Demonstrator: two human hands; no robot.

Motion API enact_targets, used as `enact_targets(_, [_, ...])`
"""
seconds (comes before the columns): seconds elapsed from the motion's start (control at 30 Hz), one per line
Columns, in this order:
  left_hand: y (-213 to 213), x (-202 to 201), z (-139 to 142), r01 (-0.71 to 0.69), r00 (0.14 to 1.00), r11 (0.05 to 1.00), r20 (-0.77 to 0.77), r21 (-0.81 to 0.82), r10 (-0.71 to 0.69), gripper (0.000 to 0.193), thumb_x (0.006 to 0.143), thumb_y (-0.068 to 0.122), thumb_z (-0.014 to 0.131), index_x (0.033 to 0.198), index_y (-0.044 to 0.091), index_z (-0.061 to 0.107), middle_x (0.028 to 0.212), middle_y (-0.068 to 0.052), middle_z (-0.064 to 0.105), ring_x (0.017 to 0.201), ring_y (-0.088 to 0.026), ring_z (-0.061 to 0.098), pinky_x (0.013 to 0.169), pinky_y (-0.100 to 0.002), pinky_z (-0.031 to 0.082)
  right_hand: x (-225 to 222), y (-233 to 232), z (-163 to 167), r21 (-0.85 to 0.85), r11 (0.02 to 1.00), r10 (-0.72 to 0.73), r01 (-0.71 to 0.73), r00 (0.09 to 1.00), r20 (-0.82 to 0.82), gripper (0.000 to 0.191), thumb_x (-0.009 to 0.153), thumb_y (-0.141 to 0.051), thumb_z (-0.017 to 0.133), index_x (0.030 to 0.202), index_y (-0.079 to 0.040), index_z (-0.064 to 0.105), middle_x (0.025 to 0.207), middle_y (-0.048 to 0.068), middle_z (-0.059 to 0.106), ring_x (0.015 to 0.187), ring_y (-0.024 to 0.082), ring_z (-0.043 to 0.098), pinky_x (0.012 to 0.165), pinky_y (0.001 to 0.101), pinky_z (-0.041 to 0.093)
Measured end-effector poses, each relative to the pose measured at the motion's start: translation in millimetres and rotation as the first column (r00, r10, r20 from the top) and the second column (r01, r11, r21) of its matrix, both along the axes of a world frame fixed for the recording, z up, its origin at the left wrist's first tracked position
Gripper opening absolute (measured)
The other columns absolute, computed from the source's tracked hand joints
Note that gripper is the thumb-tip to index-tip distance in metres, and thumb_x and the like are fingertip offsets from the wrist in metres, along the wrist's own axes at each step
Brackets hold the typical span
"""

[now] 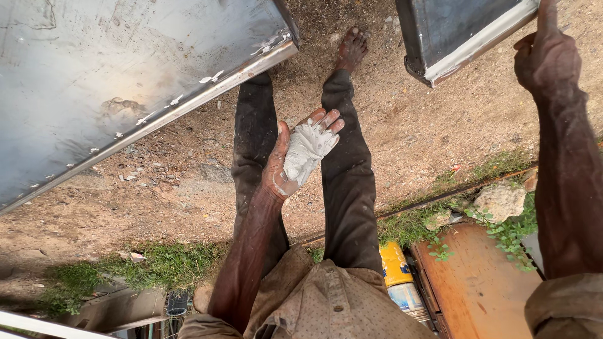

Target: The person applies a white paste-like substance along the edges of a large metal sheet using their bare hands. They repeatedly transfer the substance from their left palm to their right hand and smooth it along the seams.

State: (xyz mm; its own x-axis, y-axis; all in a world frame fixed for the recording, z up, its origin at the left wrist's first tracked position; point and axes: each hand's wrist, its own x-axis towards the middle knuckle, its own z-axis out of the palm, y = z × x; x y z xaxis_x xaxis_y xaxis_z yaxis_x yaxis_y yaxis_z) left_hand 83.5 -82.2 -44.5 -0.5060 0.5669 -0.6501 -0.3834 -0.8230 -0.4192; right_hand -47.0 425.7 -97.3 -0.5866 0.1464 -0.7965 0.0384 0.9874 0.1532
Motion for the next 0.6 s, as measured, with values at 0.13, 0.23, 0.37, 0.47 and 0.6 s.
enact_targets(0.13, [2,-3,1,-0.017,1.0,1.0,-0.024,-0.003,0.017,0.087,0.106,0.058,0.049,0.164,-0.005,0.03,0.168,-0.024,0.036,0.157,-0.037,0.036,0.136,-0.047,0.025,-14,-6,20,0.278,0.863,0.406,-0.423,0.906,0.117,0.078,0.106,-0.009,0.059,0.172,-0.028,0.023,0.101,0.013,0.079,0.07,0.021,0.069,0.049,0.0324,0.056])
enact_targets(0.23, [4,-8,3,-0.025,0.999,1.0,-0.042,0.005,0.025,0.087,0.107,0.058,0.049,0.163,-0.006,0.03,0.169,-0.024,0.035,0.157,-0.037,0.035,0.136,-0.047,0.024,-28,2,31,0.311,0.577,0.765,-0.756,0.633,0.12,0.052,0.104,-0.022,0.063,0.153,-0.031,0.046,0.103,0.002,0.078,0.082,0.012,0.072,0.067,0.0309,0.061])
enact_targets(0.37, [7,-13,5,-0.045,0.999,0.998,0.006,0.033,0.045,0.087,0.106,0.057,0.048,0.163,-0.005,0.03,0.169,-0.023,0.034,0.158,-0.036,0.034,0.136,-0.047,0.024,-35,11,18,0.077,0.974,0.217,-0.215,0.976,-0.023,0.046,0.11,-0.004,0.057,0.153,-0.012,0.043,0.113,0.02,0.074,0.089,0.025,0.073,0.063,0.037,0.058])
enact_targets(0.47, [6,-14,4,-0.071,0.997,0.997,0.019,0.04,0.07,0.086,0.107,0.057,0.048,0.163,-0.006,0.03,0.169,-0.024,0.034,0.158,-0.037,0.034,0.136,-0.048,0.024,-26,14,-5,-0.104,0.952,-0.29,0.287,0.957,-0.016,0.066,0.109,0.005,0.058,0.167,-0.005,0.028,0.124,0.03,0.073,0.093,0.03,0.073,0.064,0.0384,0.062])
enact_targets(0.6, [-3,-13,2,-0.081,0.997,0.996,0.009,0.038,0.081,0.086,0.107,0.056,0.049,0.163,-0.007,0.03,0.17,-0.024,0.034,0.158,-0.037,0.034,0.137,-0.047,0.024,-11,22,-33,-0.017,0.95,-0.312,0.313,0.949,0.037,0.093,0.106,0.005,0.068,0.176,-0.01,0.009,0.129,0.032,0.068,0.089,0.033,0.074,0.062,0.0452,0.066])
